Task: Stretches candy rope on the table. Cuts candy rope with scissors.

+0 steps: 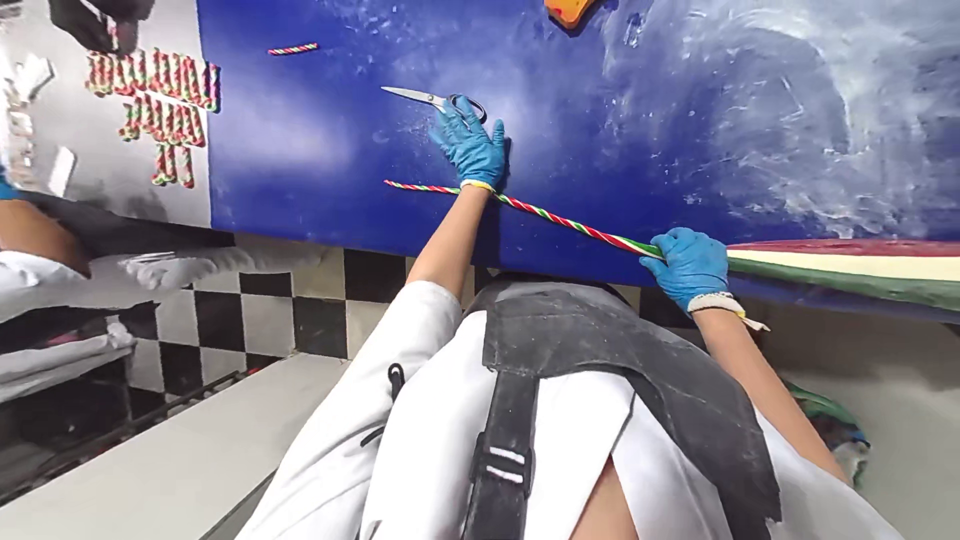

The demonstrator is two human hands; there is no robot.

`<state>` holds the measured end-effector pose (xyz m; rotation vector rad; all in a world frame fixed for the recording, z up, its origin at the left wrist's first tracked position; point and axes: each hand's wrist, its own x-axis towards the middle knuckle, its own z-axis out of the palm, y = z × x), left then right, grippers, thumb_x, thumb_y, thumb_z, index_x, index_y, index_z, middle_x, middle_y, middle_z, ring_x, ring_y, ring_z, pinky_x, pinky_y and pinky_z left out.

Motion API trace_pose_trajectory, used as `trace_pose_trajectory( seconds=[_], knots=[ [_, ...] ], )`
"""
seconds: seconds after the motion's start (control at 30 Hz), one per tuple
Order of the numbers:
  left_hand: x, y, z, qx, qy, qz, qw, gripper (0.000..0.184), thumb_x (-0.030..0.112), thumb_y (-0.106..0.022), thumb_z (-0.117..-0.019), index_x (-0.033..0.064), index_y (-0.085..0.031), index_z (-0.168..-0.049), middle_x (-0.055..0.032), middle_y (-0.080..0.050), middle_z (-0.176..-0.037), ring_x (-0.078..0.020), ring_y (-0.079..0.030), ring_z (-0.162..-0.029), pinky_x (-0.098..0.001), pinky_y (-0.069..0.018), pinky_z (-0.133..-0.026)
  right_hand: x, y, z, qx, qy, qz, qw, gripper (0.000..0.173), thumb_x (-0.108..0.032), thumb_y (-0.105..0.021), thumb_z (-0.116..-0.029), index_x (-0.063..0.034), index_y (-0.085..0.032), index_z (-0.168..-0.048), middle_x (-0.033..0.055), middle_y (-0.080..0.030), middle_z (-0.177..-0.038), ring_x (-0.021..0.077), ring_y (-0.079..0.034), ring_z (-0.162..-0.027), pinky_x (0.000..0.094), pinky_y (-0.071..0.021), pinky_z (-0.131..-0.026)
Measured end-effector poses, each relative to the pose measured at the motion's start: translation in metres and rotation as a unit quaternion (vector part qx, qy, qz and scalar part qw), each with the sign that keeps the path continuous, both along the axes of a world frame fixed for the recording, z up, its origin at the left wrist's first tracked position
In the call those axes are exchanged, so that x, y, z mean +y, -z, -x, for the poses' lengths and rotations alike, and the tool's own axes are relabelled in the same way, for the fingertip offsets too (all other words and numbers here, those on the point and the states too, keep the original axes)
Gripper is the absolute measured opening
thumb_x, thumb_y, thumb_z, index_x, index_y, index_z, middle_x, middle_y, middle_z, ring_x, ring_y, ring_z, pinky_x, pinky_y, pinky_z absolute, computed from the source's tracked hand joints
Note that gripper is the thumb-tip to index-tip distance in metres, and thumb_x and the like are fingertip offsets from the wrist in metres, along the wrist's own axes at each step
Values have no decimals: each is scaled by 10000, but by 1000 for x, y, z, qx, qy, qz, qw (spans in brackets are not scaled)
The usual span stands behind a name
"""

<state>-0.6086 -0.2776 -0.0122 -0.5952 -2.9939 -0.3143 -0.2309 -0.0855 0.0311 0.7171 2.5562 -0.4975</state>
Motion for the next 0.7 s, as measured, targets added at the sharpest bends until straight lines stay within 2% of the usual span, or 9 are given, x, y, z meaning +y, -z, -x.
trace_pose_trajectory(
  seconds=[0.07,0.1,0.17,0.23,0.27,0.33,0.47,0.6,0.7],
  knots=[
    [19,-21,-40,-53,156,-48,985,803,588,-455,-1011,48,-341,-1594,-201,-390,-1619,-364,-320,-1528,-573,-196,-1264,1,-6,5,-18,-5,22,1000,370,-394,-695,-957,-100,-711,-1180,218,-668,-1237,453,-622,-1159,673,-456,-966],
    [25,-33,-72,-100,259,-53,959,778,564,-529,-993,72,-383,-1578,-188,-489,-1551,-342,-431,-1465,-535,-298,-1236,2,-9,6,-23,-7,44,999,344,-375,-686,-965,-105,-707,-1177,206,-685,-1208,436,-638,-1139,670,-459,-968],
    [30,-47,-137,-150,459,-12,876,733,565,-627,-938,164,-471,-1532,-135,-683,-1302,-311,-636,-1222,-526,-495,-1060,5,-17,14,-41,-10,92,995,338,-386,-674,-975,-114,-694,-1174,186,-709,-1132,404,-664,-1082,664,-468,-954],
    [20,-46,-180,-215,550,67,804,563,416,-563,-1020,168,-484,-1519,-158,-701,-1205,-371,-665,-1119,-573,-529,-941,-2,-22,32,-99,-17,126,987,399,-476,-679,-966,-117,-693,-1140,186,-713,-1053,398,-673,-1018,666,-486,-900],
    [8,-45,-185,-252,551,94,790,449,314,-526,-1050,122,-535,-1457,-187,-702,-1184,-405,-674,-1098,-600,-540,-907,-10,-21,44,-136,-24,128,982,432,-524,-682,-952,-129,-705,-1129,184,-716,-1041,396,-674,-1022,664,-489,-896],
    [-28,-45,-158,-317,524,121,781,371,355,-446,-1084,96,-621,-1284,-168,-725,-1122,-383,-705,-1059,-619,-556,-873,-29,-14,64,-191,-31,93,977,466,-586,-687,-919,-162,-731,-1107,173,-729,-1047,391,-678,-1047,662,-493,-898],
    [-126,-46,-48,-407,495,94,762,519,513,-351,-1080,124,-681,-1177,-129,-734,-1022,-322,-710,-1010,-616,-544,-861,-42,-11,79,-219,-2,46,975,449,-577,-727,-894,-185,-741,-1113,165,-736,-1067,402,-676,-1060,672,-489,-900],
    [-232,-55,53,-526,373,62,762,417,403,-440,-1092,111,-728,-1165,-97,-740,-1098,-226,-702,-1038,-512,-542,-973,-46,-9,77,-210,11,27,977,361,-509,-758,-903,-159,-742,-993,172,-730,-946,409,-688,-946,671,-503,-823],
    [-301,-63,113,-595,231,79,765,444,372,-402,-1109,60,-718,-1116,-103,-723,-1034,-209,-673,-915,-465,-546,-871,-46,-8,78,-217,12,16,976,320,-497,-768,-898,-179,-739,-924,145,-725,-875,384,-690,-880,659,-511,-783]
  ],
)
